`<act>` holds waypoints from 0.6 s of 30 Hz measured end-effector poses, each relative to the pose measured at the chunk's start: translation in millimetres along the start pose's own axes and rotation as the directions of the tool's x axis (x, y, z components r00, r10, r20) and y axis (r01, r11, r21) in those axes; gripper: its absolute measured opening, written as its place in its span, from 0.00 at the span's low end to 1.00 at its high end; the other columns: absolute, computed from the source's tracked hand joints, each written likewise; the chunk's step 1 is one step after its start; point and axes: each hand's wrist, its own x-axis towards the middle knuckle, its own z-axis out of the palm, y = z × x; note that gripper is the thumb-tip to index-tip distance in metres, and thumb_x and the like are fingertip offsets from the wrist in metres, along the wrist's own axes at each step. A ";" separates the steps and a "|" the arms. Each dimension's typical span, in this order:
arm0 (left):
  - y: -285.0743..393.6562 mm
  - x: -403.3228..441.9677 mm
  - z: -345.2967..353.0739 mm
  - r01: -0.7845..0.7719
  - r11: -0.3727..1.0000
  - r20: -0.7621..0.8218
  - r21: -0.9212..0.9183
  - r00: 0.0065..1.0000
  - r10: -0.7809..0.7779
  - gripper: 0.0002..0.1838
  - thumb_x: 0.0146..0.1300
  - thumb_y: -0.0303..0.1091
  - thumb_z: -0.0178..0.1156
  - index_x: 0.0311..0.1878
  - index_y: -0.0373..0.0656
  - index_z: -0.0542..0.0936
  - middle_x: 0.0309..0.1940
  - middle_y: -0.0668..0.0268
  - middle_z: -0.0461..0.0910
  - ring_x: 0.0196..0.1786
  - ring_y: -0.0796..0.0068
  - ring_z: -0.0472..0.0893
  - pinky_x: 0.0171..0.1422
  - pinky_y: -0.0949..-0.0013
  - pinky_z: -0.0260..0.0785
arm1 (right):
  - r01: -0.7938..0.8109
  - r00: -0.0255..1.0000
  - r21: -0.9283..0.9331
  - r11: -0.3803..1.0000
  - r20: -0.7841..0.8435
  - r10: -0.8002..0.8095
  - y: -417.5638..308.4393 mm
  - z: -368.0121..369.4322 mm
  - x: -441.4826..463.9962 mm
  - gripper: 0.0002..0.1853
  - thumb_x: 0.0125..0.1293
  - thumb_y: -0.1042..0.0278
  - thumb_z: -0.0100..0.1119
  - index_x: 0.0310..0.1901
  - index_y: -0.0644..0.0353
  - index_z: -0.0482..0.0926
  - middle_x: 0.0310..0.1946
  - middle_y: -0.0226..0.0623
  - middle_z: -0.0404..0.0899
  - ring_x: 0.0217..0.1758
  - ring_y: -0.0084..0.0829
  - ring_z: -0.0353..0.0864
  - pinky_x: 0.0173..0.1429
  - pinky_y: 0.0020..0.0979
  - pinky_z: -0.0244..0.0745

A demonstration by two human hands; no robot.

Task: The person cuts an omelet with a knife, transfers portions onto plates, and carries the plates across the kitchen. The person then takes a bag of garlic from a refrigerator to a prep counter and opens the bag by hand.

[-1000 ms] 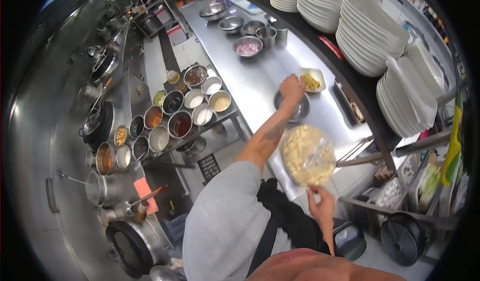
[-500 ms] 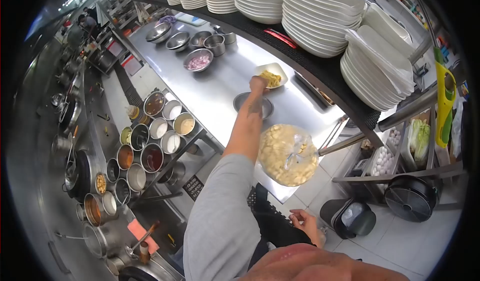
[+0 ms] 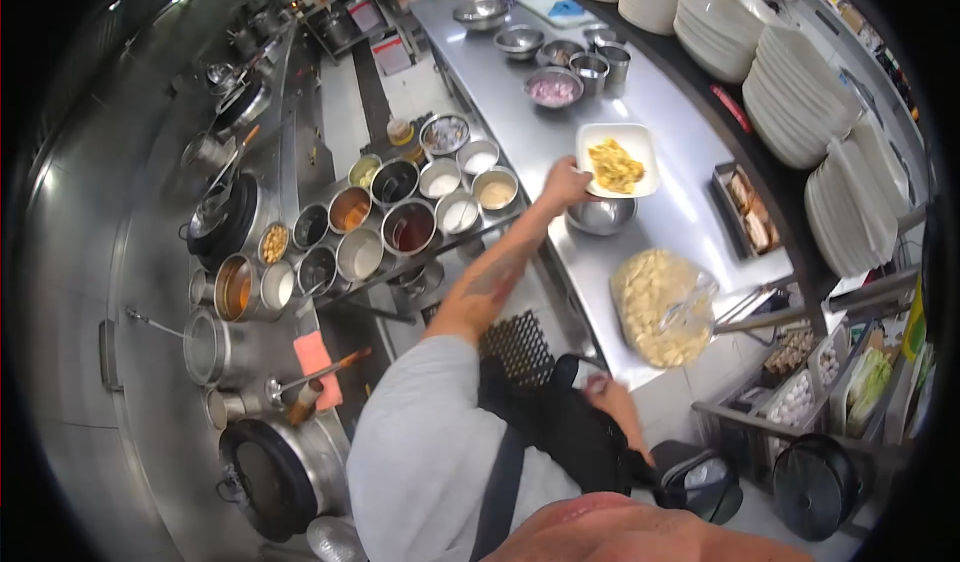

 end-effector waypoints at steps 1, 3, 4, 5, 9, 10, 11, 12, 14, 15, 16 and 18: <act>-2.3 -27.6 -27.8 0.136 0.977 -0.019 -0.165 0.990 -0.141 0.17 0.58 0.22 0.65 0.47 0.21 0.75 0.38 0.46 0.81 0.40 0.59 0.87 0.35 0.62 0.86 | 0.280 0.952 0.286 0.916 -0.206 -0.227 -19.5 -15.0 5.1 0.22 0.68 0.49 0.59 0.46 0.63 0.83 0.39 0.54 0.85 0.46 0.53 0.85 0.52 0.45 0.79; -11.7 -84.2 -82.6 0.133 0.984 0.060 -0.119 0.990 -0.127 0.22 0.61 0.23 0.64 0.55 0.21 0.69 0.40 0.47 0.82 0.39 0.57 0.87 0.37 0.63 0.86 | 0.370 0.892 0.177 0.912 -0.340 -0.296 -72.7 -65.2 11.3 0.15 0.70 0.57 0.58 0.45 0.60 0.84 0.33 0.43 0.87 0.38 0.40 0.88 0.43 0.37 0.80; -24.6 -109.7 -107.9 0.131 0.975 0.095 -0.181 0.989 -0.115 0.23 0.63 0.22 0.61 0.57 0.20 0.67 0.41 0.47 0.83 0.38 0.56 0.88 0.38 0.64 0.86 | 0.364 0.866 0.059 0.929 -0.390 -0.315 -122.9 -101.5 -5.5 0.13 0.69 0.59 0.60 0.44 0.60 0.85 0.31 0.42 0.86 0.35 0.39 0.87 0.40 0.36 0.79; -24.3 -141.6 -125.8 0.165 0.971 0.090 -0.172 0.984 -0.152 0.23 0.64 0.23 0.60 0.58 0.20 0.67 0.40 0.47 0.84 0.37 0.58 0.88 0.37 0.65 0.86 | 0.540 0.758 0.078 0.838 -0.479 -0.443 -129.2 -103.5 12.3 0.13 0.67 0.61 0.62 0.45 0.61 0.85 0.30 0.45 0.85 0.32 0.40 0.86 0.38 0.36 0.78; -18.7 -245.4 -176.3 0.248 0.964 0.012 -0.097 0.969 -0.249 0.22 0.64 0.23 0.57 0.59 0.20 0.68 0.38 0.48 0.85 0.34 0.62 0.88 0.36 0.67 0.85 | 0.605 0.722 -0.186 0.774 -0.282 -0.632 -217.7 -96.5 37.9 0.11 0.67 0.64 0.63 0.47 0.57 0.86 0.35 0.43 0.86 0.34 0.38 0.86 0.41 0.33 0.78; -21.3 -264.2 -185.3 0.257 0.961 0.003 -0.100 0.966 -0.258 0.22 0.64 0.23 0.57 0.59 0.21 0.69 0.38 0.48 0.85 0.34 0.63 0.88 0.36 0.67 0.84 | 0.686 0.621 -0.273 0.674 -0.263 -0.739 -225.8 -79.2 48.5 0.11 0.66 0.64 0.63 0.47 0.57 0.86 0.37 0.41 0.86 0.35 0.41 0.84 0.42 0.35 0.78; -25.3 -274.1 -189.0 0.277 0.959 -0.033 -0.051 0.960 -0.279 0.22 0.64 0.24 0.57 0.59 0.22 0.69 0.38 0.47 0.86 0.34 0.64 0.88 0.34 0.69 0.83 | 0.709 0.615 -0.299 0.639 -0.182 -0.767 -235.2 -71.9 57.6 0.12 0.66 0.63 0.63 0.46 0.57 0.87 0.38 0.42 0.86 0.35 0.42 0.84 0.42 0.36 0.78; -31.3 -286.3 -193.6 0.290 0.954 -0.041 -0.072 0.955 -0.294 0.22 0.64 0.24 0.57 0.59 0.22 0.69 0.38 0.47 0.86 0.34 0.64 0.88 0.34 0.69 0.83 | 0.733 0.602 -0.324 0.598 -0.100 -0.792 -243.9 -59.4 59.4 0.12 0.65 0.63 0.63 0.46 0.57 0.87 0.39 0.42 0.86 0.35 0.42 0.84 0.43 0.37 0.78; -38.6 -301.3 -203.5 0.230 0.969 -0.066 -0.088 0.970 -0.236 0.22 0.64 0.26 0.57 0.59 0.22 0.70 0.37 0.47 0.86 0.33 0.66 0.88 0.33 0.70 0.83 | 0.754 0.571 -0.371 0.542 -0.038 -0.820 -258.5 -38.1 57.7 0.13 0.65 0.61 0.64 0.46 0.58 0.87 0.38 0.43 0.86 0.35 0.42 0.85 0.42 0.38 0.78; -38.9 -305.7 -207.9 0.228 0.968 -0.071 -0.105 0.969 -0.236 0.22 0.64 0.26 0.57 0.59 0.22 0.70 0.37 0.47 0.86 0.33 0.66 0.88 0.33 0.70 0.83 | 0.772 0.532 -0.410 0.485 0.002 -0.846 -267.0 -30.7 57.6 0.13 0.64 0.60 0.65 0.46 0.58 0.87 0.37 0.44 0.86 0.35 0.42 0.85 0.42 0.38 0.79; -38.6 -310.1 -212.0 0.239 0.969 -0.085 -0.059 0.966 -0.244 0.23 0.63 0.26 0.58 0.58 0.22 0.70 0.37 0.48 0.86 0.33 0.67 0.88 0.34 0.70 0.83 | 0.772 0.533 -0.418 0.479 0.015 -0.846 -275.1 -24.5 56.4 0.13 0.64 0.60 0.65 0.46 0.58 0.87 0.37 0.44 0.86 0.35 0.42 0.85 0.42 0.38 0.79; -33.8 -318.7 -217.2 0.252 0.967 -0.096 -0.026 0.963 -0.253 0.23 0.63 0.27 0.58 0.58 0.22 0.71 0.36 0.49 0.86 0.33 0.68 0.88 0.34 0.70 0.83 | 0.696 0.631 -0.443 0.565 0.002 -0.776 -288.2 -13.0 49.7 0.16 0.62 0.58 0.68 0.46 0.60 0.87 0.34 0.46 0.85 0.34 0.44 0.85 0.40 0.39 0.79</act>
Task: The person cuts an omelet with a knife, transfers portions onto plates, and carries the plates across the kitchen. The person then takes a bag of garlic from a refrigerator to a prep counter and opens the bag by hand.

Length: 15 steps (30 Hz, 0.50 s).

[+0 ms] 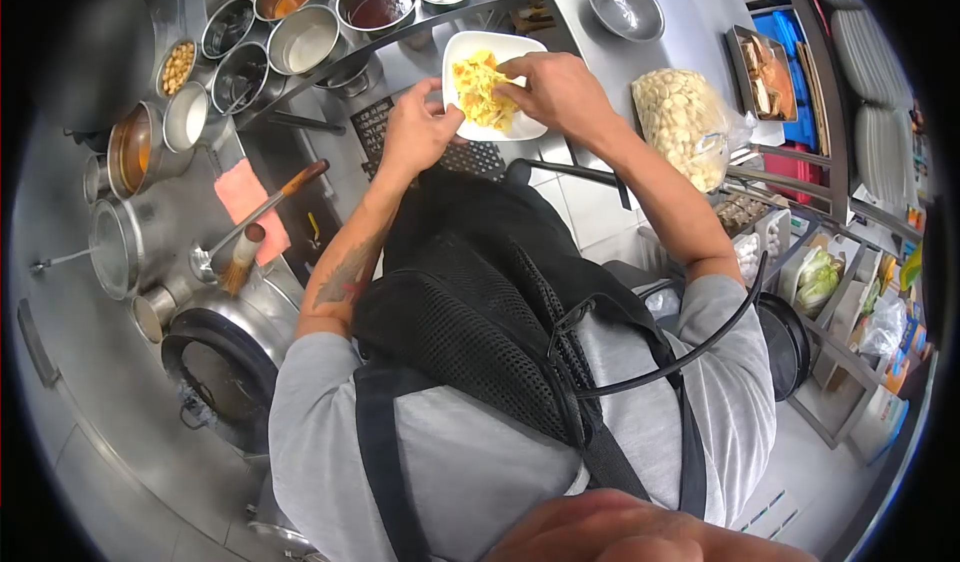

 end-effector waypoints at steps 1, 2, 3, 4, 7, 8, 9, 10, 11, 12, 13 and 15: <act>4.4 -3.5 -0.9 0.007 1.000 -0.015 0.027 1.000 -0.007 0.22 0.63 0.27 0.59 0.58 0.24 0.72 0.36 0.50 0.87 0.32 0.68 0.88 0.34 0.70 0.82 | -0.011 1.000 0.021 1.000 -0.001 0.011 -6.3 4.6 2.3 0.19 0.59 0.57 0.70 0.46 0.61 0.87 0.32 0.48 0.85 0.32 0.46 0.85 0.40 0.41 0.79; 6.7 -4.3 -1.0 0.013 0.998 -0.032 0.056 0.999 -0.011 0.22 0.62 0.28 0.59 0.58 0.25 0.73 0.36 0.51 0.87 0.32 0.68 0.88 0.35 0.69 0.82 | -0.009 1.000 0.008 1.000 0.005 0.009 -12.0 7.6 4.3 0.19 0.59 0.57 0.70 0.46 0.61 0.87 0.32 0.48 0.85 0.32 0.46 0.85 0.40 0.41 0.79; 4.8 -4.3 -0.5 0.011 0.999 -0.031 0.044 0.999 -0.010 0.22 0.62 0.28 0.59 0.58 0.25 0.73 0.36 0.51 0.87 0.32 0.68 0.88 0.35 0.69 0.82 | -0.009 1.000 -0.027 1.000 0.004 0.009 -17.3 10.6 5.1 0.19 0.58 0.56 0.70 0.45 0.62 0.86 0.32 0.49 0.85 0.33 0.47 0.85 0.41 0.42 0.79; 2.1 -4.3 0.3 0.008 0.998 -0.045 0.067 0.999 -0.005 0.22 0.62 0.28 0.59 0.58 0.27 0.73 0.36 0.51 0.87 0.31 0.68 0.88 0.35 0.69 0.81 | -0.010 1.000 -0.061 0.998 0.003 0.011 -21.0 14.8 5.7 0.20 0.57 0.56 0.71 0.44 0.63 0.86 0.33 0.50 0.85 0.34 0.48 0.85 0.42 0.43 0.80; -2.6 -4.2 2.6 -0.020 0.992 -0.052 0.128 0.998 0.026 0.22 0.61 0.28 0.60 0.58 0.30 0.75 0.35 0.51 0.87 0.30 0.67 0.88 0.35 0.68 0.80 | -0.083 0.997 -0.097 0.992 -0.011 0.082 -20.3 26.4 9.6 0.19 0.56 0.56 0.71 0.42 0.64 0.86 0.33 0.50 0.84 0.37 0.50 0.85 0.44 0.44 0.80; -2.8 -3.3 3.2 -0.046 0.984 -0.051 0.171 0.997 0.055 0.22 0.61 0.28 0.60 0.58 0.31 0.75 0.34 0.51 0.87 0.29 0.67 0.88 0.35 0.68 0.79 | -0.123 0.992 -0.126 0.984 -0.010 0.123 -19.7 26.2 10.8 0.19 0.55 0.57 0.71 0.42 0.64 0.86 0.33 0.50 0.84 0.37 0.51 0.85 0.44 0.44 0.80; -1.6 -3.4 3.1 -0.049 0.985 -0.045 0.167 0.997 0.057 0.22 0.61 0.28 0.60 0.58 0.31 0.75 0.34 0.51 0.87 0.29 0.67 0.88 0.35 0.68 0.79 | -0.203 0.974 -0.106 0.973 0.074 0.212 -22.5 17.2 13.5 0.18 0.55 0.59 0.70 0.43 0.63 0.86 0.35 0.50 0.85 0.38 0.49 0.85 0.46 0.42 0.80; 0.4 -4.2 2.3 -0.060 0.975 -0.014 0.212 0.998 0.065 0.23 0.62 0.28 0.60 0.59 0.29 0.74 0.35 0.51 0.87 0.31 0.69 0.88 0.35 0.69 0.80 | -0.207 0.974 -0.110 0.972 0.073 0.216 -17.5 16.6 12.8 0.18 0.55 0.59 0.70 0.43 0.63 0.86 0.35 0.50 0.85 0.38 0.49 0.85 0.46 0.42 0.80; 1.6 -4.7 2.1 -0.072 0.964 0.017 0.257 0.997 0.070 0.24 0.63 0.28 0.59 0.61 0.28 0.72 0.36 0.51 0.87 0.33 0.71 0.88 0.36 0.70 0.80 | -0.263 0.964 0.004 0.965 0.051 0.263 -8.7 16.3 11.4 0.18 0.54 0.60 0.70 0.44 0.63 0.86 0.35 0.51 0.85 0.38 0.47 0.86 0.46 0.40 0.81; 1.6 -5.3 2.7 -0.073 0.964 0.023 0.256 0.997 0.069 0.24 0.63 0.28 0.59 0.61 0.28 0.72 0.36 0.51 0.87 0.33 0.71 0.88 0.36 0.70 0.80 | -0.314 0.949 0.121 0.942 0.034 0.312 -3.7 13.5 8.2 0.18 0.54 0.61 0.70 0.45 0.62 0.87 0.36 0.51 0.86 0.38 0.45 0.87 0.47 0.38 0.81; 1.5 -5.8 3.3 -0.045 0.975 0.035 0.217 0.999 0.038 0.24 0.63 0.28 0.59 0.61 0.28 0.72 0.36 0.51 0.87 0.33 0.71 0.88 0.35 0.70 0.79 | -0.352 0.936 0.161 0.922 0.081 0.343 -1.1 4.7 6.0 0.17 0.58 0.65 0.68 0.48 0.64 0.86 0.37 0.47 0.87 0.37 0.35 0.88 0.47 0.32 0.81; -3.1 -4.6 5.1 -0.018 0.984 0.051 0.178 0.999 0.009 0.24 0.63 0.28 0.59 0.60 0.27 0.72 0.36 0.51 0.87 0.32 0.71 0.88 0.35 0.71 0.79 | -0.395 0.919 0.346 0.851 0.141 0.369 11.5 -5.9 2.0 0.16 0.61 0.68 0.67 0.49 0.66 0.85 0.37 0.44 0.88 0.38 0.32 0.87 0.47 0.29 0.81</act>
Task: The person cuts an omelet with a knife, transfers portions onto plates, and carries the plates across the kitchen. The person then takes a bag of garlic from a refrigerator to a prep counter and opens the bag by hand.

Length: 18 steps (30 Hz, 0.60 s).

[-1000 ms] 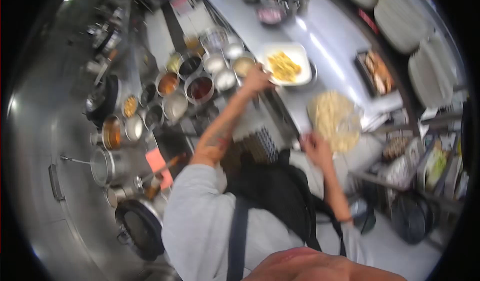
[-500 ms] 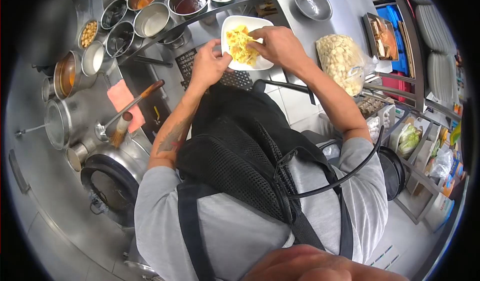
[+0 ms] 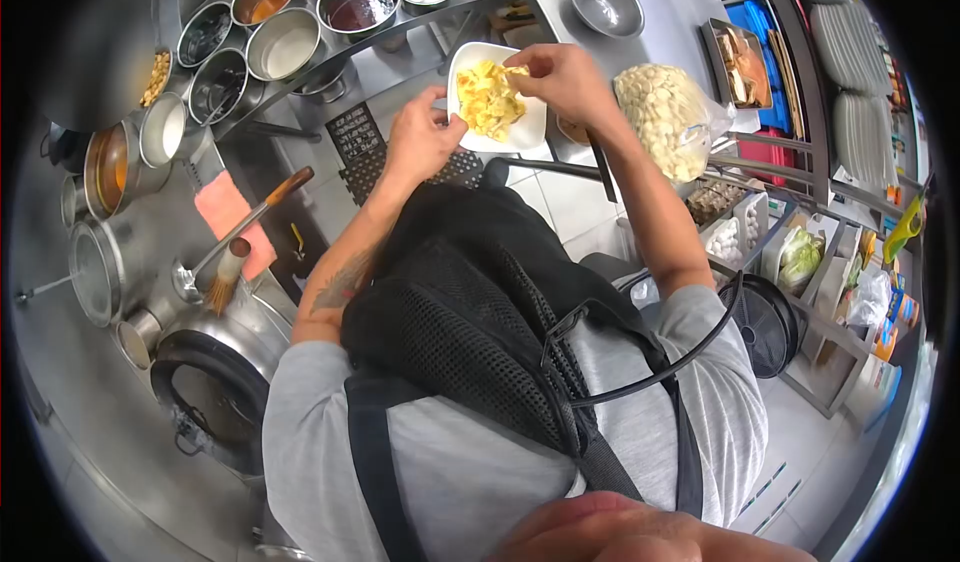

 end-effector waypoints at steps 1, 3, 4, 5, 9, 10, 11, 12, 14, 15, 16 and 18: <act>-6.4 1.2 2.8 -0.002 0.998 -0.008 -0.067 1.000 0.002 0.23 0.62 0.28 0.59 0.59 0.27 0.73 0.34 0.51 0.87 0.30 0.69 0.88 0.34 0.70 0.78 | -0.046 0.998 0.198 0.979 0.057 0.036 -0.5 -4.5 -1.1 0.15 0.63 0.70 0.66 0.50 0.68 0.84 0.37 0.41 0.88 0.38 0.28 0.87 0.47 0.27 0.81; -8.6 1.7 4.6 -0.015 0.992 0.001 -0.126 1.000 0.015 0.22 0.61 0.29 0.59 0.57 0.26 0.74 0.33 0.51 0.87 0.28 0.68 0.88 0.33 0.69 0.78 | -0.128 0.991 0.425 0.896 0.101 0.093 3.1 -16.8 -15.0 0.14 0.67 0.72 0.64 0.51 0.71 0.82 0.40 0.37 0.87 0.41 0.24 0.86 0.49 0.24 0.82; -5.9 -1.7 2.7 0.004 0.992 0.021 -0.123 1.000 -0.002 0.22 0.62 0.28 0.59 0.57 0.26 0.73 0.32 0.52 0.87 0.28 0.68 0.88 0.33 0.70 0.78 | -0.125 0.990 0.588 0.799 0.126 0.061 6.1 -19.9 -18.7 0.14 0.67 0.72 0.65 0.52 0.70 0.82 0.41 0.37 0.86 0.42 0.24 0.86 0.51 0.25 0.83; -1.2 -2.5 1.0 0.014 0.993 0.043 -0.119 0.999 -0.009 0.22 0.62 0.28 0.59 0.57 0.25 0.73 0.32 0.52 0.87 0.28 0.69 0.87 0.32 0.71 0.77 | -0.115 0.990 0.728 0.676 0.137 0.020 10.2 -25.3 -20.5 0.15 0.67 0.72 0.65 0.52 0.69 0.81 0.42 0.37 0.86 0.43 0.23 0.85 0.52 0.25 0.83; 30.9 -7.1 -17.1 0.009 0.989 0.127 -0.151 0.992 0.010 0.22 0.62 0.27 0.58 0.57 0.24 0.72 0.35 0.52 0.87 0.31 0.72 0.87 0.35 0.72 0.77 | -0.130 0.968 0.843 0.522 0.222 -0.116 -4.9 -48.8 -36.3 0.11 0.65 0.75 0.63 0.48 0.69 0.82 0.46 0.40 0.84 0.44 0.24 0.85 0.55 0.29 0.85; 43.2 -8.9 -22.2 -0.019 0.991 0.129 -0.133 0.991 0.036 0.22 0.62 0.27 0.58 0.57 0.24 0.72 0.35 0.52 0.87 0.31 0.72 0.87 0.35 0.72 0.77 | -0.118 0.963 0.896 0.428 0.208 -0.169 -17.2 -59.0 -41.5 0.12 0.64 0.78 0.58 0.48 0.68 0.83 0.47 0.40 0.84 0.44 0.22 0.85 0.55 0.29 0.85; 55.6 -12.3 -28.0 -0.031 0.979 0.138 -0.204 0.989 0.060 0.22 0.62 0.26 0.58 0.58 0.25 0.72 0.37 0.53 0.87 0.34 0.73 0.87 0.37 0.73 0.77 | -0.116 0.947 0.909 0.400 0.222 -0.232 -27.6 -68.4 -45.0 0.14 0.62 0.81 0.54 0.49 0.70 0.82 0.46 0.40 0.85 0.45 0.23 0.85 0.55 0.29 0.84; 69.4 -16.6 -34.2 -0.043 0.961 0.145 -0.274 0.986 0.085 0.22 0.62 0.25 0.58 0.59 0.25 0.72 0.40 0.54 0.86 0.38 0.74 0.87 0.40 0.73 0.77 | -0.096 0.935 0.869 0.485 0.246 -0.255 -44.7 -81.2 -53.7 0.15 0.62 0.81 0.53 0.50 0.71 0.81 0.46 0.42 0.85 0.46 0.23 0.85 0.56 0.28 0.84; 106.6 -28.7 -49.6 0.043 0.964 0.224 -0.263 0.974 0.017 0.22 0.64 0.21 0.56 0.62 0.28 0.71 0.44 0.59 0.85 0.43 0.78 0.84 0.46 0.76 0.76 | 0.009 0.903 0.775 0.632 0.266 -0.339 -90.6 -114.8 -80.6 0.16 0.62 0.83 0.53 0.51 0.73 0.81 0.46 0.44 0.86 0.47 0.24 0.85 0.54 0.27 0.83; 120.6 -34.4 -53.5 0.002 0.942 0.245 -0.334 0.966 0.085 0.22 0.64 0.21 0.55 0.62 0.29 0.70 0.44 0.60 0.85 0.42 0.80 0.83 0.47 0.76 0.75 | 0.076 0.885 0.747 0.660 0.255 -0.390 -109.3 -128.1 -88.0 0.16 0.63 0.84 0.53 0.52 0.73 0.80 0.46 0.45 0.86 0.48 0.25 0.86 0.54 0.27 0.83; 125.1 -37.9 -58.4 0.016 0.940 0.245 -0.340 0.967 0.072 0.22 0.65 0.20 0.55 0.62 0.29 0.70 0.44 0.61 0.84 0.42 0.81 0.83 0.47 0.77 0.75 | 0.145 0.865 0.718 0.681 0.243 -0.440 -128.0 -141.1 -95.5 0.16 0.63 0.84 0.53 0.52 0.73 0.80 0.45 0.45 0.86 0.48 0.25 0.86 0.53 0.27 0.83; 138.3 -43.7 -62.8 0.035 0.942 0.218 -0.335 0.975 0.041 0.21 0.65 0.20 0.55 0.61 0.28 0.70 0.45 0.60 0.84 0.43 0.80 0.83 0.47 0.77 0.75 | 0.004 0.899 0.818 0.575 0.248 -0.360 -149.6 -156.0 -108.9 0.12 0.63 0.86 0.54 0.47 0.76 0.81 0.42 0.49 0.86 0.44 0.28 0.87 0.47 0.26 0.83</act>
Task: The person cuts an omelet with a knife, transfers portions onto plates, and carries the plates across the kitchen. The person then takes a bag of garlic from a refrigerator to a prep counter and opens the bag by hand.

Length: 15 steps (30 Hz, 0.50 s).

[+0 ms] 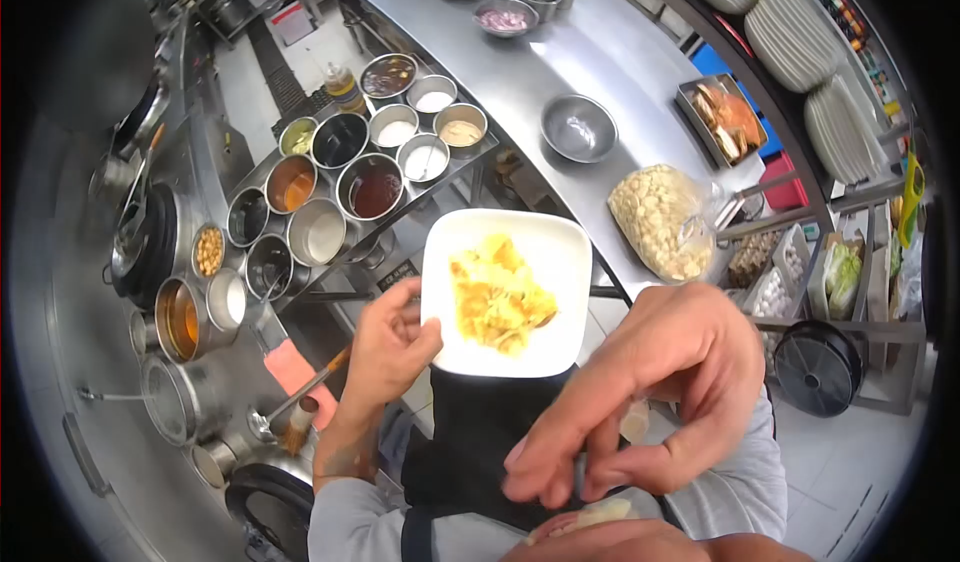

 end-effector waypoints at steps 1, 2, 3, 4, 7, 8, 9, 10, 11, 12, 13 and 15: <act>1.8 -4.0 -1.3 0.068 0.997 -0.003 -0.040 0.998 -0.068 0.21 0.65 0.20 0.55 0.61 0.28 0.70 0.45 0.59 0.84 0.44 0.79 0.83 0.47 0.77 0.75 | -0.055 0.997 0.141 0.989 -0.049 0.063 -0.4 8.0 -5.7 0.11 0.62 0.88 0.54 0.45 0.78 0.82 0.41 0.51 0.86 0.43 0.30 0.88 0.45 0.26 0.84; -6.1 -1.5 -9.1 0.105 0.994 0.013 -0.041 0.994 -0.105 0.21 0.65 0.20 0.55 0.61 0.28 0.70 0.45 0.59 0.84 0.44 0.79 0.83 0.47 0.77 0.75 | -0.108 0.986 0.287 0.952 -0.087 0.139 5.6 10.7 -5.7 0.09 0.62 0.89 0.54 0.42 0.79 0.82 0.39 0.53 0.87 0.41 0.32 0.89 0.42 0.26 0.84; -20.9 3.4 -18.2 0.084 0.996 -0.004 -0.004 0.996 -0.084 0.20 0.65 0.19 0.54 0.61 0.28 0.71 0.45 0.59 0.84 0.44 0.79 0.84 0.47 0.77 0.75 | 0.090 0.991 0.147 0.985 -0.108 -0.074 50.2 -15.1 -5.1 0.13 0.67 0.83 0.57 0.53 0.73 0.80 0.45 0.44 0.86 0.45 0.25 0.86 0.51 0.25 0.83; -38.9 1.6 -23.7 0.087 0.996 -0.028 0.022 0.996 -0.086 0.20 0.66 0.19 0.54 0.61 0.28 0.71 0.45 0.58 0.84 0.44 0.78 0.84 0.47 0.76 0.75 | 0.157 0.932 -0.076 0.985 -0.318 -0.173 91.5 -25.6 -2.1 0.13 0.66 0.82 0.59 0.52 0.69 0.81 0.47 0.44 0.85 0.46 0.26 0.86 0.47 0.26 0.83; -116.0 30.1 -38.7 0.165 0.986 -0.109 -0.005 0.980 -0.164 0.21 0.66 0.21 0.56 0.62 0.29 0.72 0.45 0.59 0.84 0.43 0.77 0.84 0.44 0.76 0.75 | -0.427 0.809 -0.881 0.206 -0.474 -0.348 198.0 -53.0 13.0 0.26 0.61 0.69 0.68 0.62 0.57 0.75 0.58 0.47 0.77 0.48 0.49 0.83 0.55 0.41 0.78; -157.5 47.7 -41.8 0.103 0.993 -0.160 0.052 0.983 -0.093 0.21 0.65 0.22 0.57 0.62 0.29 0.73 0.42 0.57 0.86 0.41 0.76 0.85 0.42 0.74 0.76 | -0.541 0.795 -0.708 0.453 -0.607 0.000 231.4 -65.5 8.3 0.26 0.62 0.65 0.67 0.62 0.58 0.75 0.53 0.50 0.80 0.47 0.47 0.84 0.53 0.41 0.78; -216.7 69.4 -53.1 0.117 0.970 -0.182 0.215 0.980 -0.078 0.21 0.64 0.24 0.58 0.61 0.30 0.74 0.38 0.55 0.87 0.37 0.75 0.86 0.41 0.72 0.77 | -0.622 0.771 -0.647 0.442 -0.606 0.197 274.2 -79.5 -3.9 0.27 0.62 0.61 0.67 0.62 0.60 0.75 0.47 0.51 0.82 0.45 0.48 0.84 0.52 0.42 0.79; -252.5 88.8 -51.5 0.139 0.977 -0.221 0.160 0.970 -0.101 0.20 0.63 0.26 0.59 0.59 0.31 0.77 0.32 0.55 0.87 0.34 0.72 0.87 0.39 0.69 0.78 | -0.677 0.733 -0.635 0.372 -0.626 0.265 321.0 -88.3 -24.0 0.27 0.62 0.60 0.67 0.61 0.61 0.76 0.42 0.51 0.84 0.43 0.51 0.84 0.50 0.44 0.79; -283.1 110.1 -48.2 0.250 0.935 -0.286 0.253 0.942 -0.175 0.20 0.61 0.28 0.59 0.57 0.32 0.78 0.30 0.54 0.86 0.31 0.67 0.87 0.39 0.66 0.79 | -0.702 0.706 -0.674 0.228 -0.618 0.347 350.9 -86.8 -40.4 0.25 0.62 0.58 0.67 0.58 0.62 0.78 0.44 0.51 0.84 0.43 0.51 0.84 0.50 0.44 0.79; -357.4 139.4 -46.7 0.193 0.905 -0.339 0.379 0.939 -0.059 0.21 0.58 0.31 0.60 0.55 0.34 0.79 0.27 0.53 0.86 0.28 0.62 0.87 0.39 0.63 0.79 | -0.614 0.761 -0.783 0.100 -0.554 0.339 374.6 -83.7 -63.0 0.24 0.62 0.58 0.67 0.56 0.63 0.79 0.43 0.50 0.84 0.42 0.50 0.85 0.49 0.44 0.79; -385.0 166.0 -33.7 0.270 0.926 -0.346 0.264 0.923 -0.170 0.21 0.57 0.32 0.60 0.55 0.37 0.81 0.26 0.53 0.85 0.29 0.60 0.87 0.42 0.61 0.79 | -0.610 0.756 -0.788 0.080 -0.550 0.354 378.9 -80.6 -69.9 0.24 0.62 0.58 0.67 0.56 0.63 0.79 0.43 0.50 0.84 0.42 0.50 0.85 0.49 0.44 0.79; -422.7 215.3 -3.8 0.261 0.898 -0.347 0.354 0.928 -0.132 0.20 0.57 0.31 0.60 0.53 0.38 0.82 0.26 0.53 0.86 0.29 0.62 0.87 0.42 0.61 0.78 | -0.782 0.557 -0.596 0.181 -0.538 0.633 383.9 -69.3 -88.7 0.24 0.63 0.61 0.67 0.58 0.63 0.79 0.49 0.52 0.84 0.42 0.45 0.88 0.49 0.40 0.80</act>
